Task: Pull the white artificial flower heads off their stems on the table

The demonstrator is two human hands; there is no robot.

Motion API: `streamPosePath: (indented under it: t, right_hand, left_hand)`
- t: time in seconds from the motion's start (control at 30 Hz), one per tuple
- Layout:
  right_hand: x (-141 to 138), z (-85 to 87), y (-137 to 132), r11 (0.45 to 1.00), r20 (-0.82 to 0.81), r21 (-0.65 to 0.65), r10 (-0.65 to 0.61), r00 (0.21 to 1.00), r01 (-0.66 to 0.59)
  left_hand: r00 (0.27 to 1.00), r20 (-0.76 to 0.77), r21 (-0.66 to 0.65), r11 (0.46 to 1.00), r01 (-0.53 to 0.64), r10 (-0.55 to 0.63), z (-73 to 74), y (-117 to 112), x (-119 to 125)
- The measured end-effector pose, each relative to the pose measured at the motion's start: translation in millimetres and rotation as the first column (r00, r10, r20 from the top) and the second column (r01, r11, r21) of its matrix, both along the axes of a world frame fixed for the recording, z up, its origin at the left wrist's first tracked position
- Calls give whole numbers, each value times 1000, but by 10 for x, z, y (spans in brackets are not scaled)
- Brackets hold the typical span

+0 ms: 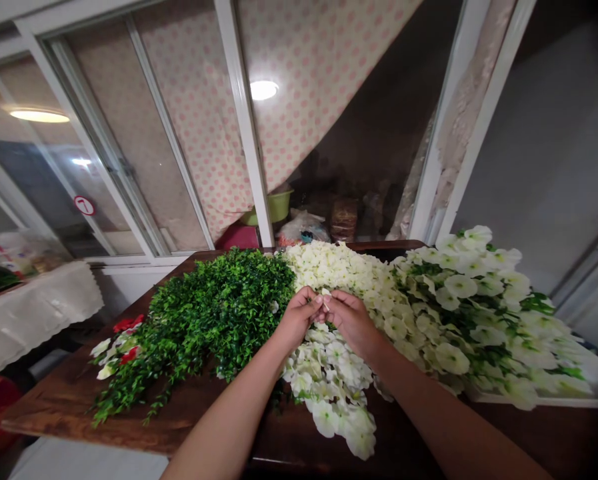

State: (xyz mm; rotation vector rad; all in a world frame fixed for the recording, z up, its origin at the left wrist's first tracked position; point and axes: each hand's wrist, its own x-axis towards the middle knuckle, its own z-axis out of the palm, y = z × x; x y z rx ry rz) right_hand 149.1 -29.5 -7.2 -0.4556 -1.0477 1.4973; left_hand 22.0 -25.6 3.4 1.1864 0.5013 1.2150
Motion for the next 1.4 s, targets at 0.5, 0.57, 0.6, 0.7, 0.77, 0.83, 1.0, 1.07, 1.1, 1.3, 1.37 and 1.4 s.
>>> streamPosePath:
  t: [0.5, 0.57, 0.6, 0.7, 0.77, 0.83, 1.0, 1.07, 1.1, 1.3, 1.37, 1.4]
  right_hand:
    - [76, 77, 11, 994, 23, 10, 110, 994, -110]
    - [69, 73, 19, 996, 26, 2, 85, 996, -85]
    - [72, 73, 25, 998, 32, -4, 69, 997, -69]
    - [102, 69, 56, 999, 40, -36, -21, 999, 22]
    - [126, 65, 82, 992, 55, -57, -108, 993, 111]
    - [149, 67, 103, 977, 78, -62, -197, 977, 202]
    - [222, 130, 127, 934, -8, -88, -349, 937, 347]
    - [286, 167, 157, 922, -83, -151, -370, 925, 355]
    - [328, 182, 183, 917, -119, -186, -377, 919, 352]
    - [667, 211, 407, 899, -366, -336, -401, 840, 282]
    - [773, 214, 454, 902, -439, -361, -388, 810, 236]
    - [817, 216, 468, 905, -465, -366, -379, 800, 216]
  left_hand:
    - [991, -125, -34, 999, 36, -40, 156, -1, -116]
    - [989, -149, -50, 999, -2, -6, 161, 7, -122]
    - [987, -158, -52, 999, -11, 3, 161, 11, -124]
    - [986, -165, -57, 998, -24, 14, 160, 21, -122]
    - [987, -156, -67, 997, -46, 35, 161, 27, -117]
    - [987, -142, -88, 992, -94, 81, 158, 38, -114]
    - [972, -132, -133, 968, -211, 194, 126, 105, -140]
    - [964, -135, -150, 957, -249, 230, 106, 141, -164]
    - [960, -138, -163, 950, -266, 245, 96, 157, -175]
    - [950, -158, -199, 934, -298, 269, 63, 192, -192]
    - [951, -160, -193, 937, -292, 264, 57, 187, -184]
    - [951, -162, -191, 937, -291, 262, 54, 185, -181]
